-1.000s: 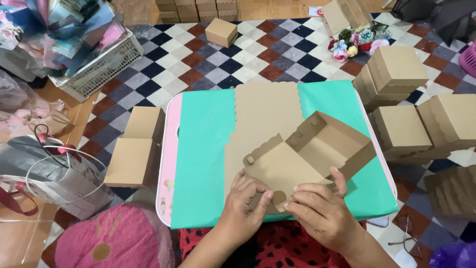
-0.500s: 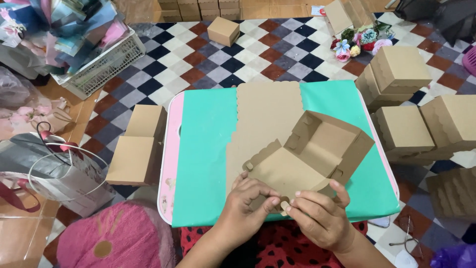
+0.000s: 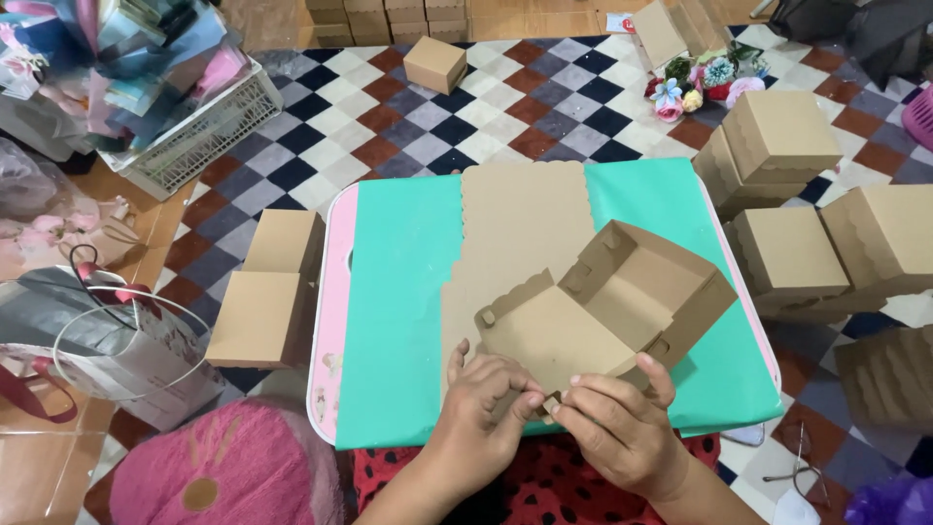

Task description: Assembling a cardboard box by folding it along pre-scored lines and securing the tabs.

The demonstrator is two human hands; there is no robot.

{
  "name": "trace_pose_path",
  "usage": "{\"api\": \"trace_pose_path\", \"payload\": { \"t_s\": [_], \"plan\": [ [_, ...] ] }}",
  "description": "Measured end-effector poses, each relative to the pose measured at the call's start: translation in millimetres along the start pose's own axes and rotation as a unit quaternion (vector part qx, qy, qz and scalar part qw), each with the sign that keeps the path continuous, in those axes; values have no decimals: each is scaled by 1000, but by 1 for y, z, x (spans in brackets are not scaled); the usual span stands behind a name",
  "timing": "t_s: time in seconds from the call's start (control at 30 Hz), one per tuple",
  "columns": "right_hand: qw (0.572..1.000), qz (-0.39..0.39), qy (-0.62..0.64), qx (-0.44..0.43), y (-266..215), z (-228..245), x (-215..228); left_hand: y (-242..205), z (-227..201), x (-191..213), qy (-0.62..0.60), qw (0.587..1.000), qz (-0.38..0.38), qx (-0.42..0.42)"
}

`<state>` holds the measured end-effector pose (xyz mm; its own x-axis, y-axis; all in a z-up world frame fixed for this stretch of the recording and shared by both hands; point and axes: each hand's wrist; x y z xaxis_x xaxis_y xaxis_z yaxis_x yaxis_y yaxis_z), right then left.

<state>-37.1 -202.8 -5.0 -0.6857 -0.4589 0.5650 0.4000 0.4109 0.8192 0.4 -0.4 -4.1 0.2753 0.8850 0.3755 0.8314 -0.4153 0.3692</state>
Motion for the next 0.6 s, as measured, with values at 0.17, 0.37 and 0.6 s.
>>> {"api": "trace_pose_path", "payload": {
  "t_s": [0.17,0.37,0.6],
  "plan": [
    [1000,-3,-17,8,3,4,1,-4,-6,-1,84,995,-12,-52],
    [1000,3,-15,17,2,5,3,-6,-6,-4,114,988,-17,-100],
    [998,10,52,-43,-10,2,-12,-9,3,-8,116,984,-36,-133]
  ]
}}
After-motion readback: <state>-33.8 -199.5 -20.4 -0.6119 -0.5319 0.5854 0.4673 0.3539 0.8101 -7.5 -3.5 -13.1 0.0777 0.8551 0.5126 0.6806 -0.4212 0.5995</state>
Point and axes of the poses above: each hand's wrist, its own y-axis towards the middle knuckle, its own x-axis out of the back of the hand, z = x × y, and after that the axes turned 3 degrees about -y, right-handed
